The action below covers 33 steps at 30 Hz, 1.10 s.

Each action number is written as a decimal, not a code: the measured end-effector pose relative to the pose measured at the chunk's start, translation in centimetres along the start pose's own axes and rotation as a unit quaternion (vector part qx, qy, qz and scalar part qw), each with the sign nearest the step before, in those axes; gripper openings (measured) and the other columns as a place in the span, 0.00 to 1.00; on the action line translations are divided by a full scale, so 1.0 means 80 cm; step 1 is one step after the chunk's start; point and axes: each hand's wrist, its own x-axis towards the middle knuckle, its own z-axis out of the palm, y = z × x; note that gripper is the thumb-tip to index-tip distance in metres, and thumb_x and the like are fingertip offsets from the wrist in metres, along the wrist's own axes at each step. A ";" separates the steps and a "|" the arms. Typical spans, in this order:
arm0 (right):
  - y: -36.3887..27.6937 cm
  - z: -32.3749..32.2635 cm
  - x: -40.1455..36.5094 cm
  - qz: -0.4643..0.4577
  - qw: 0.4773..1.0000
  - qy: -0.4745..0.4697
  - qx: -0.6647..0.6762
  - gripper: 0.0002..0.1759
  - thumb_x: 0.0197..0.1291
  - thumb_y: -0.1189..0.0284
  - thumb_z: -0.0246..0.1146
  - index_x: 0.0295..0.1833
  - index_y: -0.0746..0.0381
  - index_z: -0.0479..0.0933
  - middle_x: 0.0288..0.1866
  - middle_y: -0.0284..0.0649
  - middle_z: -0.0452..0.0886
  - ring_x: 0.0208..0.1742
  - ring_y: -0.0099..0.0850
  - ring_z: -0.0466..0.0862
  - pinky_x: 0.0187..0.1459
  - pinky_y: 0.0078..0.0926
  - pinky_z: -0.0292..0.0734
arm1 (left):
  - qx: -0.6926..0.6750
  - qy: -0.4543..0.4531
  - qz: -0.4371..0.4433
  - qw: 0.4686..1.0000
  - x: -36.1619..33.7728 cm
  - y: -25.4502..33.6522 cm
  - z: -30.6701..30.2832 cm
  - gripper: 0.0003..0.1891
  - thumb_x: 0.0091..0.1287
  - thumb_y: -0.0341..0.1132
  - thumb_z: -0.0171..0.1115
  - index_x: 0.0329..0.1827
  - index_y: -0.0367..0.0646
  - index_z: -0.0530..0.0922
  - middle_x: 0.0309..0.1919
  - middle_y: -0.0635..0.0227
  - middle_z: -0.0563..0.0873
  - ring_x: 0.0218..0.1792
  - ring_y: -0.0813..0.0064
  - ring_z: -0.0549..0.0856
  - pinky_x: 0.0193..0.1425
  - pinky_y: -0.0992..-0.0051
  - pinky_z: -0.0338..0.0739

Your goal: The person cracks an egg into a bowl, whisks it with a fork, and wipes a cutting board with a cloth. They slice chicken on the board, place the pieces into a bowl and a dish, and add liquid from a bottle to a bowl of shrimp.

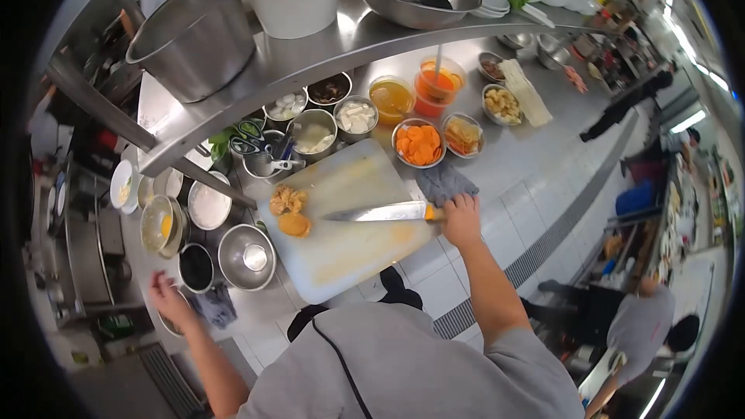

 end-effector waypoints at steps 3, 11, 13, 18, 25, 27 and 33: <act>0.032 -0.032 -0.017 -0.075 0.997 -0.026 0.015 0.16 0.52 0.68 0.73 0.47 0.56 0.83 0.50 0.42 0.85 0.59 0.45 0.82 0.74 0.63 0.65 | -0.018 -0.180 0.016 0.983 -0.172 0.046 0.086 0.11 0.80 0.31 0.61 0.60 0.40 0.83 0.49 0.67 0.86 0.44 0.78 0.84 0.49 0.75 0.81; -0.005 0.018 -0.054 -0.154 0.942 -0.014 0.296 0.25 0.50 0.63 0.77 0.56 0.57 0.84 0.56 0.49 0.84 0.63 0.52 0.81 0.65 0.60 0.72 | 0.272 -0.675 0.154 0.669 -0.445 0.178 0.316 0.28 0.72 0.44 0.70 0.73 0.46 0.77 0.42 0.52 0.89 0.43 0.53 0.90 0.49 0.57 0.85; 0.010 0.005 -0.011 -0.117 0.961 0.122 0.217 0.31 0.52 0.64 0.76 0.64 0.57 0.83 0.67 0.54 0.78 0.69 0.56 0.76 0.69 0.61 0.70 | 0.371 -0.644 0.183 0.643 -0.464 0.173 0.315 0.29 0.71 0.49 0.72 0.71 0.46 0.77 0.44 0.48 0.89 0.45 0.47 0.90 0.51 0.54 0.86; 0.119 0.018 0.069 -0.113 0.965 -0.003 0.237 0.32 0.56 0.68 0.72 0.69 0.57 0.81 0.67 0.52 0.81 0.65 0.52 0.81 0.66 0.53 0.76 | 0.375 -0.538 0.154 0.739 -0.485 0.145 0.265 0.29 0.70 0.49 0.72 0.67 0.42 0.73 0.47 0.45 0.88 0.43 0.45 0.91 0.49 0.51 0.85; 0.079 -0.017 -0.029 0.298 0.399 -0.227 0.837 0.27 0.69 0.60 0.56 0.69 0.61 0.79 0.66 0.43 0.86 0.66 0.42 0.85 0.70 0.44 0.78 | 0.187 -0.400 -0.222 0.869 -0.465 0.100 0.174 0.32 0.70 0.36 0.69 0.73 0.36 0.65 0.46 0.39 0.89 0.42 0.43 0.91 0.49 0.54 0.84; 0.027 0.001 -0.073 0.278 0.325 -0.287 0.857 0.30 0.69 0.57 0.56 0.71 0.61 0.77 0.67 0.44 0.85 0.69 0.43 0.84 0.74 0.47 0.75 | 0.146 -0.456 -0.221 0.849 -0.448 0.146 0.163 0.34 0.73 0.38 0.66 0.75 0.34 0.59 0.41 0.38 0.89 0.42 0.36 0.90 0.49 0.52 0.84; -0.221 -0.052 -0.089 0.190 0.421 -0.273 0.844 0.16 0.79 0.67 0.62 0.65 0.62 0.79 0.58 0.36 0.87 0.56 0.31 0.86 0.62 0.34 0.81 | 0.218 -0.547 -0.004 0.808 -0.454 0.196 0.161 0.34 0.78 0.40 0.62 0.77 0.31 0.55 0.45 0.28 0.86 0.46 0.28 0.87 0.51 0.46 0.82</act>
